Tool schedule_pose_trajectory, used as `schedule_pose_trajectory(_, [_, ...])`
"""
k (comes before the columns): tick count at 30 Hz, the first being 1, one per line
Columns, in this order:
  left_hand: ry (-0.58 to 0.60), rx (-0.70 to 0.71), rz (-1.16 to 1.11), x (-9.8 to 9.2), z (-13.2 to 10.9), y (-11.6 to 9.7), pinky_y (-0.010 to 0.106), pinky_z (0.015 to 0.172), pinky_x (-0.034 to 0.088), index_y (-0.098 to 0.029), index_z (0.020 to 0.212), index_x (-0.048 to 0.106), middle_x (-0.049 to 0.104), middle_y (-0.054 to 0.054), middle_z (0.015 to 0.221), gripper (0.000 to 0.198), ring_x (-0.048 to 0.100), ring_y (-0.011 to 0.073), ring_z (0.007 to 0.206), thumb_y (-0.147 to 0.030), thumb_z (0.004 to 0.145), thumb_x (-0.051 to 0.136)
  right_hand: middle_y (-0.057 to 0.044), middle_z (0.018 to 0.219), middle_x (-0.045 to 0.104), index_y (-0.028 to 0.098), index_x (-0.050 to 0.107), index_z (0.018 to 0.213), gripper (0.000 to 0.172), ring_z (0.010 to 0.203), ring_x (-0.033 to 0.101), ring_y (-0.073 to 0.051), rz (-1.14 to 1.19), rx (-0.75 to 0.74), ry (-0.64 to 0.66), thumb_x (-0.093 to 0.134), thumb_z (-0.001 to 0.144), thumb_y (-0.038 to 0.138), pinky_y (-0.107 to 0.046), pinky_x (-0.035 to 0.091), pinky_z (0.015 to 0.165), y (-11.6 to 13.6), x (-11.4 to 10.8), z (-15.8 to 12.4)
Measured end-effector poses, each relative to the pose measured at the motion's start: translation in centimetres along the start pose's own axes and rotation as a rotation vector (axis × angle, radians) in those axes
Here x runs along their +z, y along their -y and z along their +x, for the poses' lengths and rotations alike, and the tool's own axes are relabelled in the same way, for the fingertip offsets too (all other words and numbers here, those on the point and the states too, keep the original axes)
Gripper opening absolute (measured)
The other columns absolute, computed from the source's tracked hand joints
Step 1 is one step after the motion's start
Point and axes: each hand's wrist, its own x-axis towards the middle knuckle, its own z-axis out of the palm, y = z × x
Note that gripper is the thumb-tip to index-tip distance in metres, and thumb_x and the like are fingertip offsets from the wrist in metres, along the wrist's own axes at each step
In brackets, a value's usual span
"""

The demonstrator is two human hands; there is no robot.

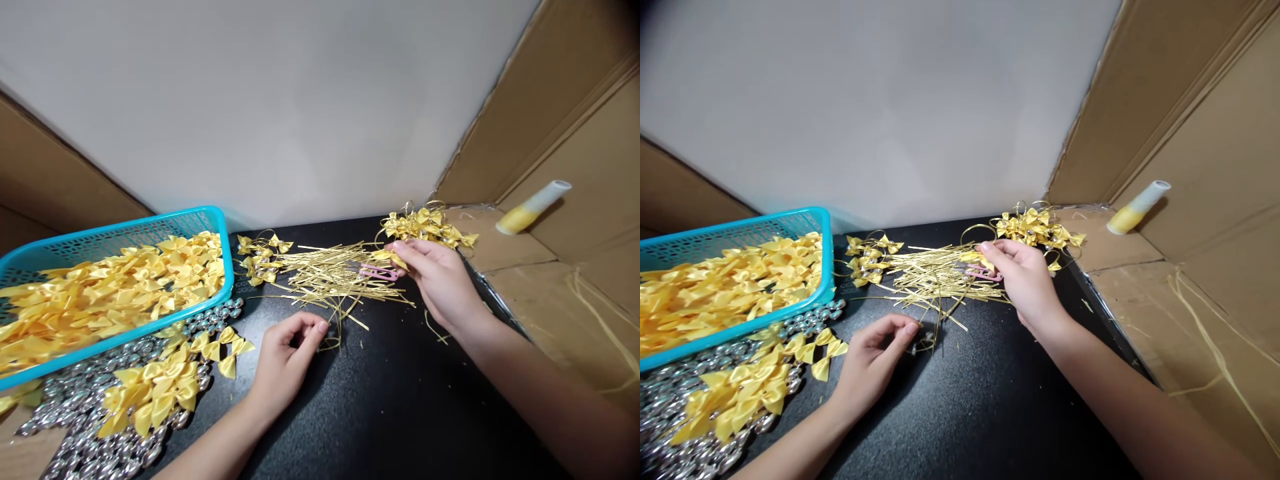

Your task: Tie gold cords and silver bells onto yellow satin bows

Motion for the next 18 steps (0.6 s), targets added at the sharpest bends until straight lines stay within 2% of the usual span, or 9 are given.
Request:
schedule_pose_trajectory(11, [0.013, -0.018, -0.005, -0.1, 0.0, 0.0, 0.023, 0.052, 0.037, -0.016, 0.07, 0.065, 0.057, 0.0, 0.057, 0.03, 0.047, 0.0128, 0.054, -0.041, 0.083, 0.057, -0.002, 0.07, 0.065, 0.022, 0.072, 0.066, 0.005, 0.063, 0.054, -0.013, 0.013, -0.197, -0.204, 0.073, 0.07, 0.025, -0.025, 0.041, 0.052, 3.6, -2.8, 1.8])
schedule_pose_trajectory(15, [0.012, -0.033, -0.05, -0.2, 0.1, 0.0, 0.022, 0.053, 0.036, -0.016, 0.068, 0.065, 0.057, -0.001, 0.056, 0.03, 0.047, 0.0122, 0.053, -0.042, 0.082, 0.061, -0.003, 0.075, 0.068, 0.023, 0.072, 0.067, 0.003, 0.064, 0.057, -0.013, -0.019, -0.209, -0.202, 0.073, 0.069, 0.024, -0.026, 0.044, 0.053, 4.9, -3.6, 1.7])
schedule_pose_trajectory(18, [0.041, -0.076, -0.168, -0.2, 0.2, -0.1, 0.022, 0.056, 0.039, -0.016, 0.067, 0.065, 0.06, 0.0, 0.057, 0.031, 0.051, 0.0123, 0.056, -0.044, 0.08, 0.066, -0.003, 0.075, 0.069, 0.024, 0.073, 0.067, 0.002, 0.064, 0.058, -0.014, -0.028, -0.193, -0.187, 0.073, 0.069, 0.025, -0.026, 0.045, 0.053, 5.6, -4.0, 1.6])
